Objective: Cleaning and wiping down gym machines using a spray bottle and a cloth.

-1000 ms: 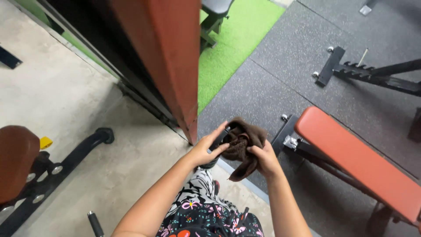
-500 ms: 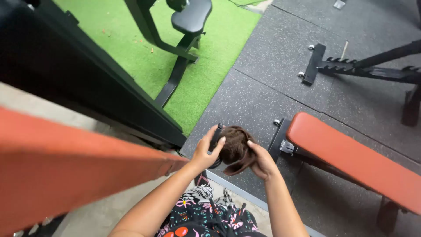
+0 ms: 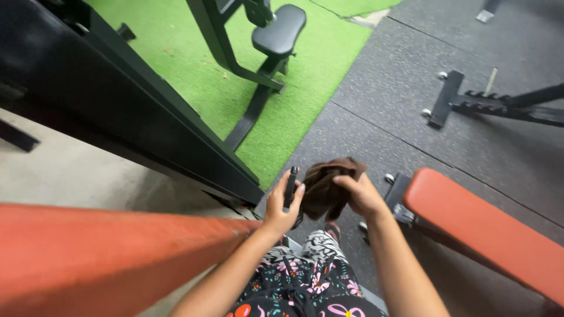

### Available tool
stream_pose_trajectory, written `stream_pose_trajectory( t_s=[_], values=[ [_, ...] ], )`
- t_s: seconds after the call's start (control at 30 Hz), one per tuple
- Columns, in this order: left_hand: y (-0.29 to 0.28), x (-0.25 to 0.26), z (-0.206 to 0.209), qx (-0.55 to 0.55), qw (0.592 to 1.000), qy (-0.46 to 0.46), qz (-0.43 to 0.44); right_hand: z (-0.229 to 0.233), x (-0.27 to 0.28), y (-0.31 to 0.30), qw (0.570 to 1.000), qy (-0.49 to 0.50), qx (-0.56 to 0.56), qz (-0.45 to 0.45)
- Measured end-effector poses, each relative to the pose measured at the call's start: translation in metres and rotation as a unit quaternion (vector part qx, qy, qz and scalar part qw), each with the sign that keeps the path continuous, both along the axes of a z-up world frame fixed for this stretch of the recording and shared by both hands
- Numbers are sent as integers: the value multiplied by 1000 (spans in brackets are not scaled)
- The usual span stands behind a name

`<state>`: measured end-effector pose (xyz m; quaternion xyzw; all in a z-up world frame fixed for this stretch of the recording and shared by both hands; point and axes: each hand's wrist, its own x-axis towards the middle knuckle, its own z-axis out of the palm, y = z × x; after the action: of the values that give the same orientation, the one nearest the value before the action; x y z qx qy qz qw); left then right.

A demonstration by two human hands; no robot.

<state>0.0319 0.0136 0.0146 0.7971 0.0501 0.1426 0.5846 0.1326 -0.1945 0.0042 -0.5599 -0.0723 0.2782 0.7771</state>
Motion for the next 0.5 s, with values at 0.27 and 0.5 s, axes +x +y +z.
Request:
stream_pose_trajectory(
  t_s=[0.27, 0.5],
  values=[
    [4, 27, -18, 116, 986, -65, 103, -25, 94, 57, 989, 81, 109, 51],
    [-9, 103, -95, 95, 969, -73, 217, -93, 184, 57, 983, 127, 56, 123]
  ],
)
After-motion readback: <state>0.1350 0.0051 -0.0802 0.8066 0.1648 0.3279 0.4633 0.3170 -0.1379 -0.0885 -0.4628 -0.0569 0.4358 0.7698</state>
